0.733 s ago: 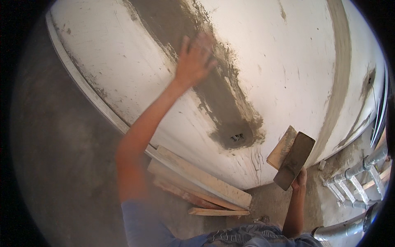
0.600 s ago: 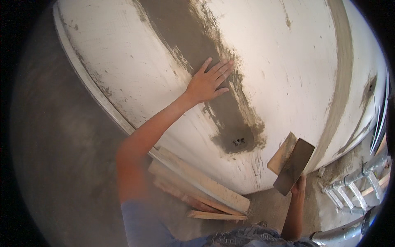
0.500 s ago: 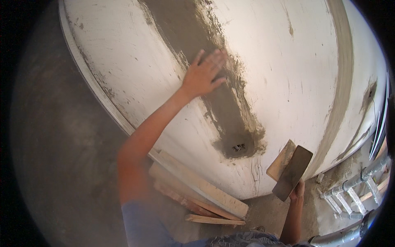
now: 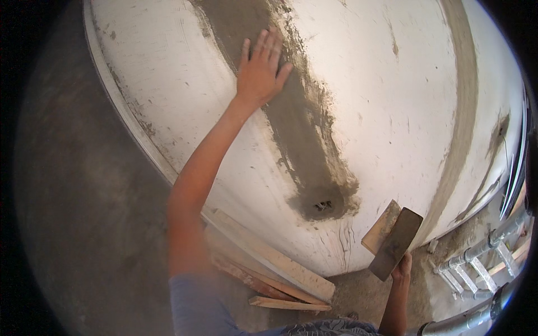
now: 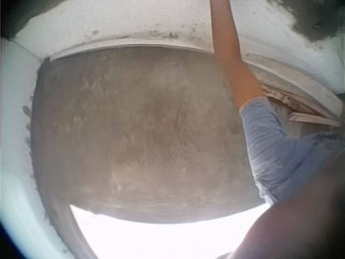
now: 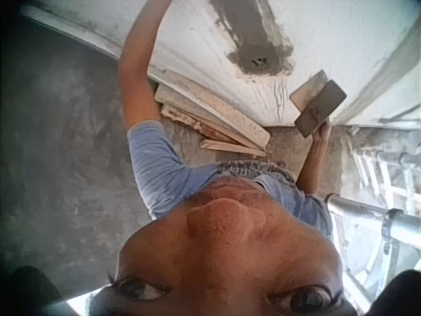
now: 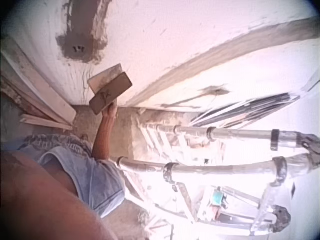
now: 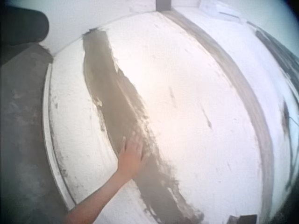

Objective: The person applies wet plaster to a section of a wall, using a wooden trowel and a hawk. They pick up plaster from a bucket, spread it onto the wall with the trowel, and smooth the surface with their hand and the tool.

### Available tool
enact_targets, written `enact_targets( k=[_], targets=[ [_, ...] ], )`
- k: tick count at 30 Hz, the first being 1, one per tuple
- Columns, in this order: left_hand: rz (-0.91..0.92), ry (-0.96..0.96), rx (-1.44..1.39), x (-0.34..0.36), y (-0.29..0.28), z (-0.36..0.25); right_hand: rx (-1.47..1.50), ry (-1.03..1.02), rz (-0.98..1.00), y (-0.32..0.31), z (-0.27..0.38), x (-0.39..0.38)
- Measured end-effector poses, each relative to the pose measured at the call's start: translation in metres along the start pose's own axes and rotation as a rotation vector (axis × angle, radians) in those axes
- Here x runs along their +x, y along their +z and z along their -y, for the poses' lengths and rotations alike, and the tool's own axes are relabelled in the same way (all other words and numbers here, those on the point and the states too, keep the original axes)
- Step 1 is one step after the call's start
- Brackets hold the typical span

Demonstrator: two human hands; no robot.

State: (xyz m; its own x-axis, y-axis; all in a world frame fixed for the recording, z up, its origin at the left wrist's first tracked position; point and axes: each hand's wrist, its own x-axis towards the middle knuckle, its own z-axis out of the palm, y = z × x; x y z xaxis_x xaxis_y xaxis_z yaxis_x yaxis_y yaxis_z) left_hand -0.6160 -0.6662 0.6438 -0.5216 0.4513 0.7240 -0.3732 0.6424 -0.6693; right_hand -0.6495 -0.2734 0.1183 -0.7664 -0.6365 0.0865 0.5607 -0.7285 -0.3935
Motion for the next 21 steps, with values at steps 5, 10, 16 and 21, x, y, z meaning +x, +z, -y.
enact_targets(
  k=[5,10,16,21],
  targets=[
    [0.072,0.04,-0.031,-0.018,-0.017,0.017,0.016,0.027,-0.018,0.008,-0.006,0.001],
    [-0.062,-0.152,0.068,-0.011,-0.023,0.068,-0.036,0.06,0.02,0.012,-0.012,-0.002],
    [-0.092,-0.191,0.079,0.004,-0.013,0.056,-0.014,0.112,0.03,0.008,-0.023,-0.004],
    [0.032,-0.02,0.046,-0.013,-0.013,0.023,0.005,0.17,0.02,0.029,-0.027,-0.003]
  ],
)
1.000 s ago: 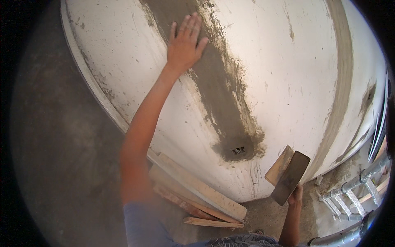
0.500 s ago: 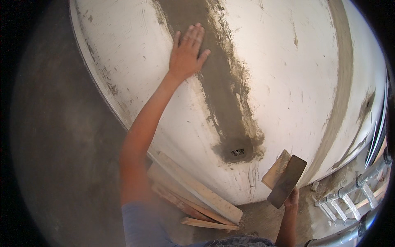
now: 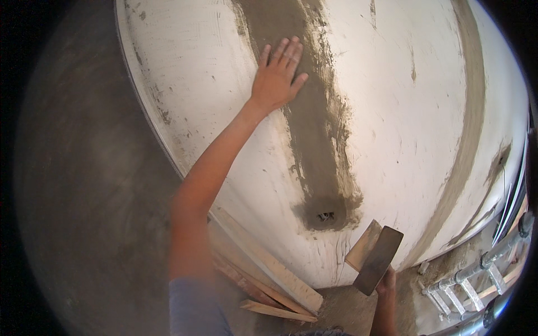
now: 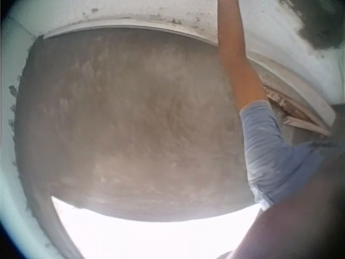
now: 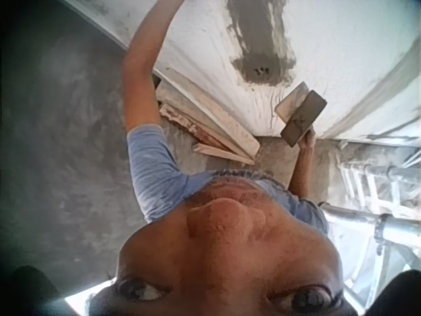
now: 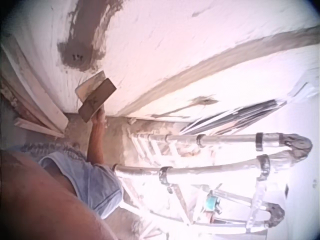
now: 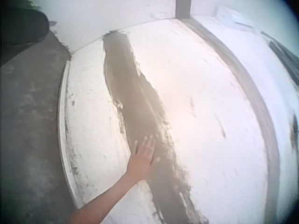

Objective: The person applies wet plaster to a section of a wall, using a wooden trowel and a hawk. They pick up plaster from a bucket, spread it onto the wall with the trowel, and smooth the surface with their hand and the tool.

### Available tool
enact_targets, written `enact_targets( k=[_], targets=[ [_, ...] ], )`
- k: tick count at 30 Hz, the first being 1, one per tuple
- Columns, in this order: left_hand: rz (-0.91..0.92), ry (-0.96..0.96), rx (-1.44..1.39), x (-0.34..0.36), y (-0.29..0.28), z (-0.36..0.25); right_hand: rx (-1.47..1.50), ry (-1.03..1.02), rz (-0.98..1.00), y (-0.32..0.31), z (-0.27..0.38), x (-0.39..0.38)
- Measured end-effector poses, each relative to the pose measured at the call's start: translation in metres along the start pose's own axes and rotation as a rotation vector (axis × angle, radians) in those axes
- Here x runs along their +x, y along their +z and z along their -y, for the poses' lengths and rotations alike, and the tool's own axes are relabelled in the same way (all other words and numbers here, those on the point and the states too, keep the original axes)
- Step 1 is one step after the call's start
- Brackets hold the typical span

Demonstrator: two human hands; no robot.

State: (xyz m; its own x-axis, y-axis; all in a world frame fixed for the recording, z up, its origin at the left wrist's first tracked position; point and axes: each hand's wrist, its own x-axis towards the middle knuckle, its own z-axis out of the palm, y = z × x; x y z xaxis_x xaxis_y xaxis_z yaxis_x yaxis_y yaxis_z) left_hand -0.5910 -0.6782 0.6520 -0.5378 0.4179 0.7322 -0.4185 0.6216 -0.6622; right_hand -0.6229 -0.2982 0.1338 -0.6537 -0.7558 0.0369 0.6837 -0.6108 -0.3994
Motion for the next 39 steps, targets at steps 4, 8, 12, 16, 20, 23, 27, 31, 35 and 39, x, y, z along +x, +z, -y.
enact_targets(
  k=[4,8,12,16,20,23,27,31,35,39],
  targets=[
    [0.007,0.055,0.008,0.012,-0.009,0.011,-0.014,-0.007,-0.002,-0.014,-0.007,0.004],
    [-0.125,-0.051,0.035,0.043,-0.002,0.03,-0.026,-0.006,-0.031,-0.015,-0.011,0.005],
    [-0.243,-0.177,0.08,0.081,0.01,0.058,-0.045,-0.001,-0.054,0.008,-0.006,-0.002],
    [-0.38,-0.377,0.061,0.122,0.012,0.096,-0.049,-0.094,-0.099,-0.001,0.01,-0.023],
    [-0.433,-0.628,0.128,0.159,0.016,0.116,-0.052,-0.121,-0.099,-0.015,0.023,-0.032],
    [-0.419,-0.675,0.214,0.181,0.015,0.114,-0.061,-0.081,-0.113,-0.011,0.025,-0.024],
    [-0.349,-0.489,0.182,0.196,0.014,0.095,-0.07,-0.046,-0.113,-0.007,0.027,-0.013],
    [-0.278,-0.268,0.09,0.184,0.012,0.079,-0.064,0.005,-0.073,0.002,0.017,0.005],
    [-0.251,-0.291,0.044,0.161,-0.004,0.099,-0.058,0.055,-0.026,0.008,0.001,0.017],
    [-0.252,-0.464,0.072,0.13,-0.015,0.131,-0.061,0.107,0.006,0.017,-0.009,0.024]
  ],
)
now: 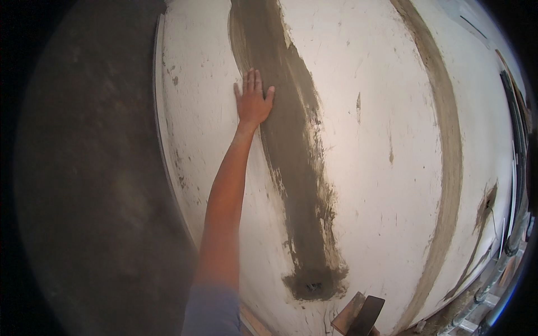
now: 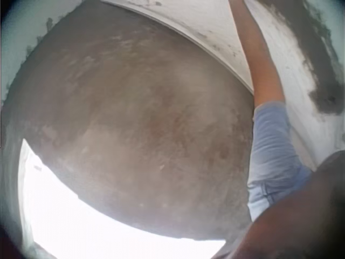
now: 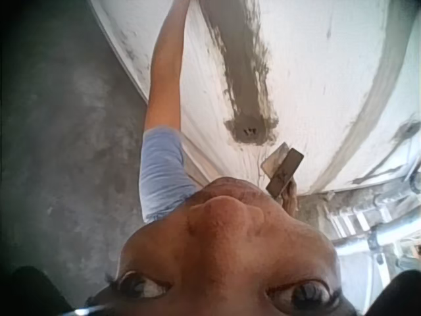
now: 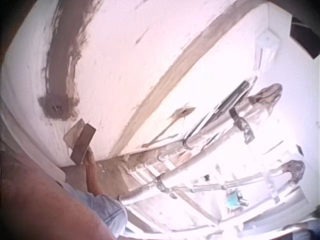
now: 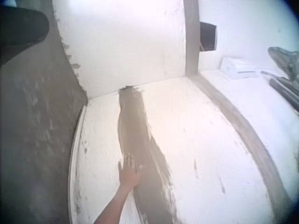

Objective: The person applies wet plaster to a section of a wall, using a wooden trowel and a hawk. They pick up plaster from a bucket, spread it onto the wall with the trowel, and smooth the surface with their hand and the tool.

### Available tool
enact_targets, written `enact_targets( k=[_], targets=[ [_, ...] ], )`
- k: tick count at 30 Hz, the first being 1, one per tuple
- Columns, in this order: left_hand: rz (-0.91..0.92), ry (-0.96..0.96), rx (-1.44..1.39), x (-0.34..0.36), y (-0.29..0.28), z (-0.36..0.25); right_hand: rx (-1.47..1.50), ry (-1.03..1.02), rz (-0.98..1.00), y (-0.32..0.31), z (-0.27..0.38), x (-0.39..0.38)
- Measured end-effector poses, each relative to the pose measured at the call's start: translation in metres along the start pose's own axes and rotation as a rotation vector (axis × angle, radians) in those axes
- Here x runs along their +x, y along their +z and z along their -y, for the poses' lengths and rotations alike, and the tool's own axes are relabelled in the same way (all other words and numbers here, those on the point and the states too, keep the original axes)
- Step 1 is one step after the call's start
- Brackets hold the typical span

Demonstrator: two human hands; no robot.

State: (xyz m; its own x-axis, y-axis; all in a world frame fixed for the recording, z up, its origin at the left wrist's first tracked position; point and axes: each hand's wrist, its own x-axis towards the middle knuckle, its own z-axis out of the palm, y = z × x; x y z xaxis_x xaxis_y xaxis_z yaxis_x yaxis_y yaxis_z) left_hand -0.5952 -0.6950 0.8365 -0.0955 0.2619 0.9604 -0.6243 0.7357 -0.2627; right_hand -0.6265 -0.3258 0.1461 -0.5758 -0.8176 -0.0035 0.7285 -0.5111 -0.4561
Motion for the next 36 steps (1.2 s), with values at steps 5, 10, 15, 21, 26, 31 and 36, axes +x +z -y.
enact_targets(
  k=[5,10,15,21,26,31,36],
  targets=[
    [-0.031,-0.144,0.085,-0.01,0.004,-0.006,-0.002,0.0,-0.017,-0.003,0.0,-0.01],
    [-0.077,0.004,0.046,-0.032,0.006,-0.051,0.015,-0.01,-0.031,-0.012,-0.004,-0.018],
    [0.199,0.489,-0.174,-0.107,-0.012,-0.102,0.017,0.003,-0.035,-0.014,-0.01,-0.014],
    [0.171,0.258,-0.102,-0.116,-0.023,-0.037,0.027,0.011,-0.035,-0.025,-0.017,-0.023],
    [0.084,0.098,0.081,-0.115,-0.024,0.024,0.079,0.051,-0.042,-0.011,-0.018,-0.045],
    [0.156,0.25,-0.026,-0.157,-0.029,-0.021,0.035,-0.009,-0.127,-0.029,-0.021,-0.04],
    [0.417,0.57,-0.267,-0.218,-0.048,-0.054,0.034,0.068,-0.026,-0.025,-0.025,-0.028]
  ],
)
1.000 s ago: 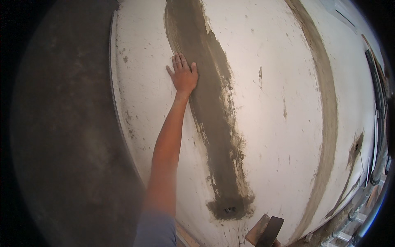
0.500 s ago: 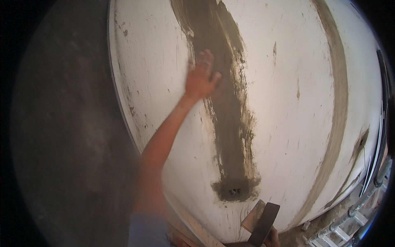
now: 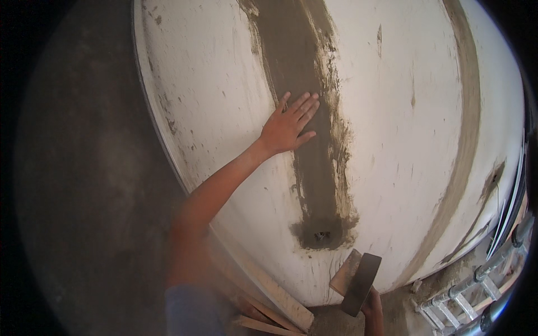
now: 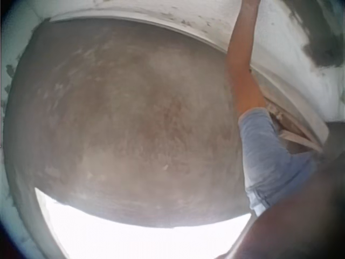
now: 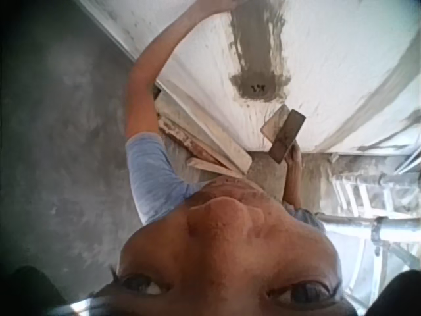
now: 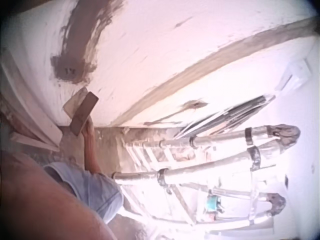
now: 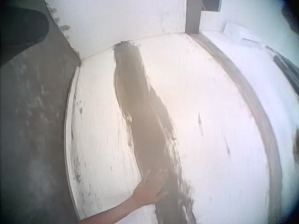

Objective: The person applies wet plaster to a section of a wall, using a wooden trowel and a hawk. They pick up plaster from a bucket, spread it onto the wall with the trowel, and smooth the surface with their hand and the tool.

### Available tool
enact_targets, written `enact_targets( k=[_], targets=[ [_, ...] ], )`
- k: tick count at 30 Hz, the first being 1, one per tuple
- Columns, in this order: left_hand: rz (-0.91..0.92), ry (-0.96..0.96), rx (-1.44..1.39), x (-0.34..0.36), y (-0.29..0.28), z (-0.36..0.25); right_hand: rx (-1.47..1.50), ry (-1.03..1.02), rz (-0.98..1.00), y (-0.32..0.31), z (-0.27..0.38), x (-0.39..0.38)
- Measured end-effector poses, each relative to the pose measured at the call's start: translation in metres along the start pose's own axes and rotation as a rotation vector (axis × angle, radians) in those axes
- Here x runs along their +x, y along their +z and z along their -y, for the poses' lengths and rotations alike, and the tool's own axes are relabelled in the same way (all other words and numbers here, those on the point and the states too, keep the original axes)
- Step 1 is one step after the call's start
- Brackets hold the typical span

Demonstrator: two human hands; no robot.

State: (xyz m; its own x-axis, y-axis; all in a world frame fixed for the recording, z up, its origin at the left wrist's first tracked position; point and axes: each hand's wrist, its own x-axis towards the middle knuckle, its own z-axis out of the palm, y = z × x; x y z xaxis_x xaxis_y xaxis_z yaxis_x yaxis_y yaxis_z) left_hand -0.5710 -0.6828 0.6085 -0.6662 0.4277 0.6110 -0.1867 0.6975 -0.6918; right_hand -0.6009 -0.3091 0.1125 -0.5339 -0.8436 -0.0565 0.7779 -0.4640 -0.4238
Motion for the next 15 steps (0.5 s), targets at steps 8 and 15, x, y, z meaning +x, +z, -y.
enact_targets(
  k=[8,15],
  targets=[
    [-0.27,-0.456,0.209,-0.013,-0.01,0.052,-0.04,-0.075,0.0,0.007,0.003,0.0],
    [-0.168,-0.476,0.257,-0.009,-0.002,0.02,0.01,-0.071,-0.022,-0.004,0.008,-0.024]
  ],
)
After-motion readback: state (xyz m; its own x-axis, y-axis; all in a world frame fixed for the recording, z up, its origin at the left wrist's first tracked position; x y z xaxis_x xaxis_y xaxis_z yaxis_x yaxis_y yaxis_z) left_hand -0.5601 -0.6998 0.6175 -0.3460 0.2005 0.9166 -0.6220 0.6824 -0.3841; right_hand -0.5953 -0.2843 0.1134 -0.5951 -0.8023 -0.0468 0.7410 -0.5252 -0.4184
